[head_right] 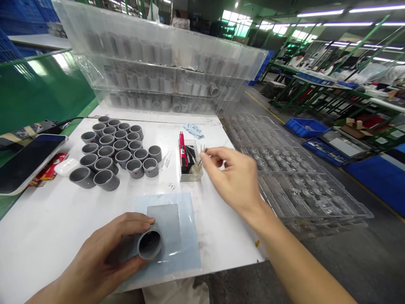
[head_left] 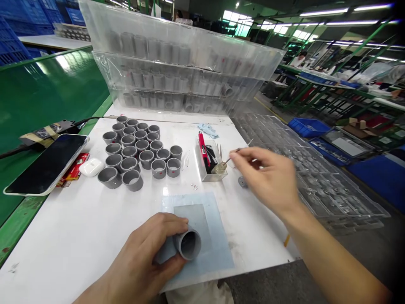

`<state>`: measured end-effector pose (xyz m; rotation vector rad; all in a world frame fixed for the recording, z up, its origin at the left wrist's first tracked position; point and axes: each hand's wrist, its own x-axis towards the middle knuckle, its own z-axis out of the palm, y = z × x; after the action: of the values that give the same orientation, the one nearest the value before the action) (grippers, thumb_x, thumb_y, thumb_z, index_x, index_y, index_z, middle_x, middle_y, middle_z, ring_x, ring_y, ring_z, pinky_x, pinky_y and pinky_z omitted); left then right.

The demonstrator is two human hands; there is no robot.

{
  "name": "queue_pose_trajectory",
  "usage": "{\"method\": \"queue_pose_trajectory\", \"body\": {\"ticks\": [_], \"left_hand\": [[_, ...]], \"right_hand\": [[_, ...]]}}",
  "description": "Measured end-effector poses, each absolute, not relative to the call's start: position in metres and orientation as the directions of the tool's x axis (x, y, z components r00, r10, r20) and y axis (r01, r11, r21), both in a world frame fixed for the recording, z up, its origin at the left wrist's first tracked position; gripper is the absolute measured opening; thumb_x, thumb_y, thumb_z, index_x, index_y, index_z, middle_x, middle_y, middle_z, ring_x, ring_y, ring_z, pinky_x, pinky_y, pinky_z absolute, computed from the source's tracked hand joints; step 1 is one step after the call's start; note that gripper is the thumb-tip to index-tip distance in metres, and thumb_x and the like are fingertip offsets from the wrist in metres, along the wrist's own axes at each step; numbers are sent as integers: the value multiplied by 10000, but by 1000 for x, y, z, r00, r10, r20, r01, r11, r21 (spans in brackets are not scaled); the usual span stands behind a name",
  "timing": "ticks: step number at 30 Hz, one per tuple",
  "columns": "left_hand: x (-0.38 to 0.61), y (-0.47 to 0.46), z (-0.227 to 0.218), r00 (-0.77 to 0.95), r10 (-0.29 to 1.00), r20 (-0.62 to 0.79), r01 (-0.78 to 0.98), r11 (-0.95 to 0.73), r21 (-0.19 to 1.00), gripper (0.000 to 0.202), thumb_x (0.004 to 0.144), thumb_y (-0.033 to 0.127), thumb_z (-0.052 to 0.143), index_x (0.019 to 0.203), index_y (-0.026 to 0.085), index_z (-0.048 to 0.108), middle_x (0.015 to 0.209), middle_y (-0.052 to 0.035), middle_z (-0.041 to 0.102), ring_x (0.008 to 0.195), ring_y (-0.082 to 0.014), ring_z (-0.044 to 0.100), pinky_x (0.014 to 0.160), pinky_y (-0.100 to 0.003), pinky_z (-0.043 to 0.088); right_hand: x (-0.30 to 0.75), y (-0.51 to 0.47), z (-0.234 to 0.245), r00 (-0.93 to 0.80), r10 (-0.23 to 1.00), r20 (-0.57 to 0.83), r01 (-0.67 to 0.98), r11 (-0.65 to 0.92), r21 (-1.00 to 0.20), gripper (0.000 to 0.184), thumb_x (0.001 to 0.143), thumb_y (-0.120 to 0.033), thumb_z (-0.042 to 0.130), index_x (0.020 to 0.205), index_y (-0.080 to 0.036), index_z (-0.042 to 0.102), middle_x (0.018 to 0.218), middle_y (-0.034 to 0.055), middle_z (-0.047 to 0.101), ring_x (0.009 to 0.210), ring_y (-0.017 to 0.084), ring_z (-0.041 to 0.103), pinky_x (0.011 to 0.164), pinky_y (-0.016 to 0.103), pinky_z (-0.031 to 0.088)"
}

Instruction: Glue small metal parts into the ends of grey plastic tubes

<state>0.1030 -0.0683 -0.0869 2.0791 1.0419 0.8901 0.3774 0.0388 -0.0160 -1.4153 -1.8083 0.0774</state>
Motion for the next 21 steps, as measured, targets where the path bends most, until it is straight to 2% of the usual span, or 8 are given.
{"method": "queue_pose_trajectory", "body": {"ticks": [3,6,10,13,17,21], "left_hand": [[103,-68,-86,443,849,288,405,-476,781,472,932,138,650,1297,376,468,1234,7,717,1153,-171,690,970,-271,555],[103,-68,-85,421,864,275,426,-456,781,469,930,151,668,1291,378,474,1221,19,727,1143,-167,696,979,-269,547],[103,-68,-86,410,863,297,406,-464,788,453,928,162,687,1291,358,499,1196,17,729,1111,-166,704,957,-262,557],[105,-67,-87,411,848,334,347,-484,803,426,931,150,687,1298,304,533,1163,-9,726,1076,-166,706,914,-259,577],[105,-66,-86,427,842,329,322,-482,815,398,936,144,687,1290,268,553,1142,-26,716,1071,-168,701,918,-272,581],[104,-65,-86,422,855,301,330,-454,827,409,936,158,698,1292,291,546,1142,-7,715,1063,-159,699,912,-264,577]], "right_hand": [[372,19,1,172,679,714,703,423,-572,56,892,-311,752,889,-262,781,877,41,758,778,233,691,734,382,538],[361,-11,13,240,679,694,616,446,-649,74,899,-267,745,950,-306,782,960,30,754,879,244,694,815,404,559],[339,-43,5,-73,818,571,486,529,-696,150,871,-142,730,921,-283,743,788,-7,709,715,165,655,639,307,544],[326,-51,-11,-263,837,480,383,547,-744,165,860,-72,683,936,-213,723,736,-3,683,676,128,633,610,268,531],[320,-49,-26,-311,841,442,343,533,-773,122,861,-76,674,924,-169,721,745,11,684,670,113,621,621,257,526],[321,-49,-28,-332,848,412,341,515,-786,101,872,-91,668,914,-165,722,753,14,686,684,113,627,640,254,529]]}}
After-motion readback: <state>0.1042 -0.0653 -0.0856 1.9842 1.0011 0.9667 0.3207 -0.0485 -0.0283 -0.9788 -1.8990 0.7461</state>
